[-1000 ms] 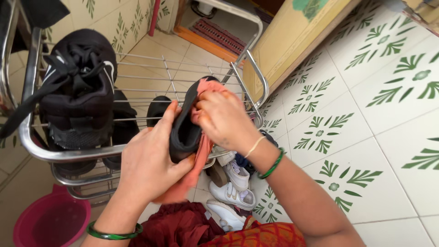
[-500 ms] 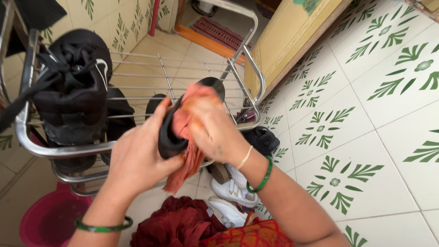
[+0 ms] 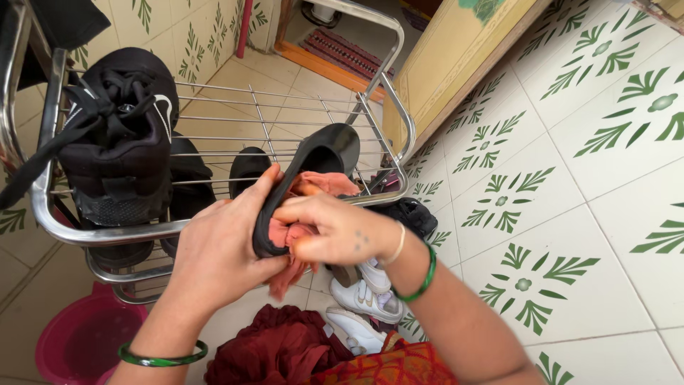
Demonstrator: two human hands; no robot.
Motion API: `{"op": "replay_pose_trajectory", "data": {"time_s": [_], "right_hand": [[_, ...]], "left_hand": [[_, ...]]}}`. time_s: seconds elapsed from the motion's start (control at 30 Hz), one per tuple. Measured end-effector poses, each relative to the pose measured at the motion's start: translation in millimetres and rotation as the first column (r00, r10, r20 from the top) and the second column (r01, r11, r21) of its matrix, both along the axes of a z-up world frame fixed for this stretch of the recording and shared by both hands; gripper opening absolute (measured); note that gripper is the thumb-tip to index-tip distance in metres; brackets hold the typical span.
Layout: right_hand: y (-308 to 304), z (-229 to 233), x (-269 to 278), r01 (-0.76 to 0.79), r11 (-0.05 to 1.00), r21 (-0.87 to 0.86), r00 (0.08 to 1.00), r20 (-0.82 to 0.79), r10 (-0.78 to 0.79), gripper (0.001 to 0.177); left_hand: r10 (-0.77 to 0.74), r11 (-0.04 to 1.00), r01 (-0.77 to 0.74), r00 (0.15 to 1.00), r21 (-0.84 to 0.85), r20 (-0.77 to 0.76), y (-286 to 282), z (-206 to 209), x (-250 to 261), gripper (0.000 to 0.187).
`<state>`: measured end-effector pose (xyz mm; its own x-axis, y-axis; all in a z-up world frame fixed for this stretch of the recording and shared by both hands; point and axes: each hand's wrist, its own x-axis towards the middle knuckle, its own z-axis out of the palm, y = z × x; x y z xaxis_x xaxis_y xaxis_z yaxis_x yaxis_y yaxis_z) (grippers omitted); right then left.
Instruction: The person wipes a pair of black shoes with an orange cloth and folds a blue cloth before placing the shoes back onto a metal rack.
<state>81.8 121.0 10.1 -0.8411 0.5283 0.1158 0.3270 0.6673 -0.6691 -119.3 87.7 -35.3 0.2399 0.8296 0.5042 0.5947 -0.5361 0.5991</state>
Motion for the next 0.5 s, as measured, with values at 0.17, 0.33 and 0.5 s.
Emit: {"op": "replay_pose_trajectory", "data": {"time_s": [0.17,0.33,0.5], "right_hand": [[30,-8,17,0.016,0.985,-0.172,1.0,-0.023,-0.02,0.027],[2,-12,54,0.071,0.825,-0.56,0.268,-0.786,-0.557,0.045],[-28,-28,49,0.309,0.896,-0.32,0.105,-0.924,-0.367,0.046]], "left_hand": [[0.006,0.999,-0.005,1.0,-0.046,0.027,-3,7,-1,0.106],[0.101,0.994,-0.098,0.991,-0.04,0.084,-1,-1,0,0.083],[0.148,0.988,-0.11,0.87,-0.108,0.469,-4,-21,5,0.073]]}}
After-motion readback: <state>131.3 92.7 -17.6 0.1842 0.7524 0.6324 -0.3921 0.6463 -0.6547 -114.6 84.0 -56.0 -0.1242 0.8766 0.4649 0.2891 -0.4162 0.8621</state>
